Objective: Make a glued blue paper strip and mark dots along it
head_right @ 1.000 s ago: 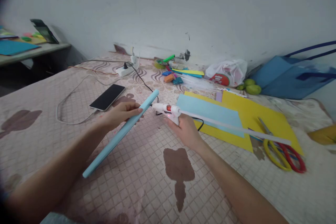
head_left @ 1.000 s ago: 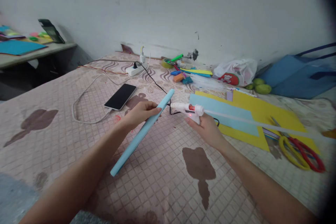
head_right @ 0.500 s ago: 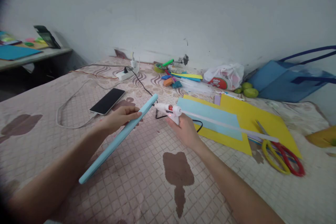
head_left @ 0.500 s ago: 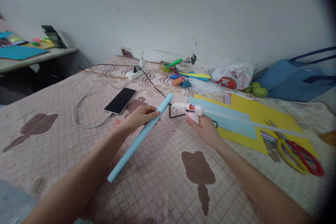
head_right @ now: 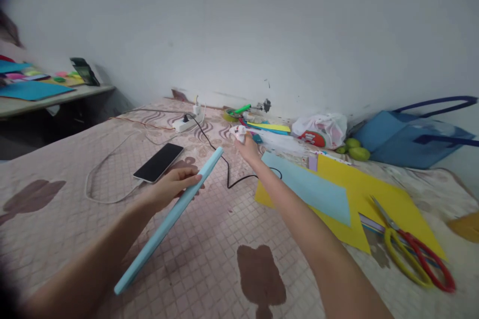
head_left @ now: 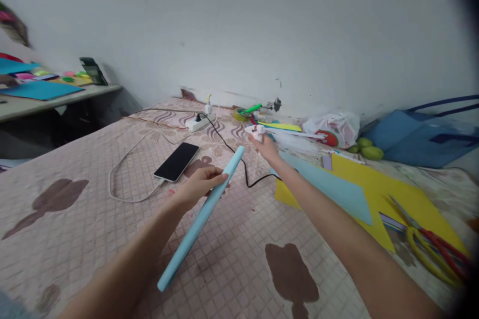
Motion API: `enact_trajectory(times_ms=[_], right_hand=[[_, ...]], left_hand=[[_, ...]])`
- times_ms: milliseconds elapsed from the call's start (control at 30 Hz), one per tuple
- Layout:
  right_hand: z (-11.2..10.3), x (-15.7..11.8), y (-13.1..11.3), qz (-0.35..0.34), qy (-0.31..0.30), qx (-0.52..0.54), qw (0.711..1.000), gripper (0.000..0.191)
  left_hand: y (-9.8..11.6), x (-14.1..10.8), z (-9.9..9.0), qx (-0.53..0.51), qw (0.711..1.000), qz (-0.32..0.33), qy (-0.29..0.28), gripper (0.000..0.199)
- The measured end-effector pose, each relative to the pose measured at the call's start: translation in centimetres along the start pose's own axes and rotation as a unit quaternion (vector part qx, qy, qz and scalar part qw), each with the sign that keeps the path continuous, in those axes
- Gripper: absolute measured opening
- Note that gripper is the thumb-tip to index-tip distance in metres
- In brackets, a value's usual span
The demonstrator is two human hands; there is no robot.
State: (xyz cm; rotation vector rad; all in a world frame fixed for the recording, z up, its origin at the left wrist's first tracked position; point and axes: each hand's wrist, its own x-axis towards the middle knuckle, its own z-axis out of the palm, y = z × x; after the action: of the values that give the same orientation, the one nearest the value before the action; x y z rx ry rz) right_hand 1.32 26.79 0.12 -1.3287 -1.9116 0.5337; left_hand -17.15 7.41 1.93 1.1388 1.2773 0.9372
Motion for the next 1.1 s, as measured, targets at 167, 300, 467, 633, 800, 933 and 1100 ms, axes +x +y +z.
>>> enact_trajectory(times_ms=[167,300,467,633,800,933,1100], right_hand=[[5.2,5.3,0.4,-0.011,0.005,-0.011,1.0,0.032],[7.9,7.0,1.2,-0.005,-0.002,-0.027,1.0,0.027],[8.8,7.4,1.4,-0.007,0.01,-0.045,0.999,0.029],[8.1,7.1,0.9,-0.014,0.001,-0.045,0.999,0.032],[6.4,7.0,1.1,-0.027,-0.001,-0.021,0.999,0.03],[3.2,4.8,1.1,-0.052,0.021,0.013,0.998,0.031],[-1.9,-4.2,-0.4,-0.098,0.086,0.12,0.984,0.036]], left_hand=[[-0.6,0.5,0.0,-0.06,0.998,-0.028,0.008,0.03],[-1.1,0.8,0.3,-0.07,0.997,-0.04,0.001,0.031],[-1.3,0.9,0.4,-0.072,0.997,-0.03,-0.006,0.03],[-1.0,0.7,0.6,-0.077,0.997,-0.026,-0.013,0.03],[-1.0,0.6,0.7,-0.112,0.993,-0.034,-0.021,0.027],[-1.3,0.7,0.7,-0.134,0.99,-0.045,-0.026,0.028],[-0.9,0.5,2.1,-0.204,0.977,-0.061,-0.028,0.022]])
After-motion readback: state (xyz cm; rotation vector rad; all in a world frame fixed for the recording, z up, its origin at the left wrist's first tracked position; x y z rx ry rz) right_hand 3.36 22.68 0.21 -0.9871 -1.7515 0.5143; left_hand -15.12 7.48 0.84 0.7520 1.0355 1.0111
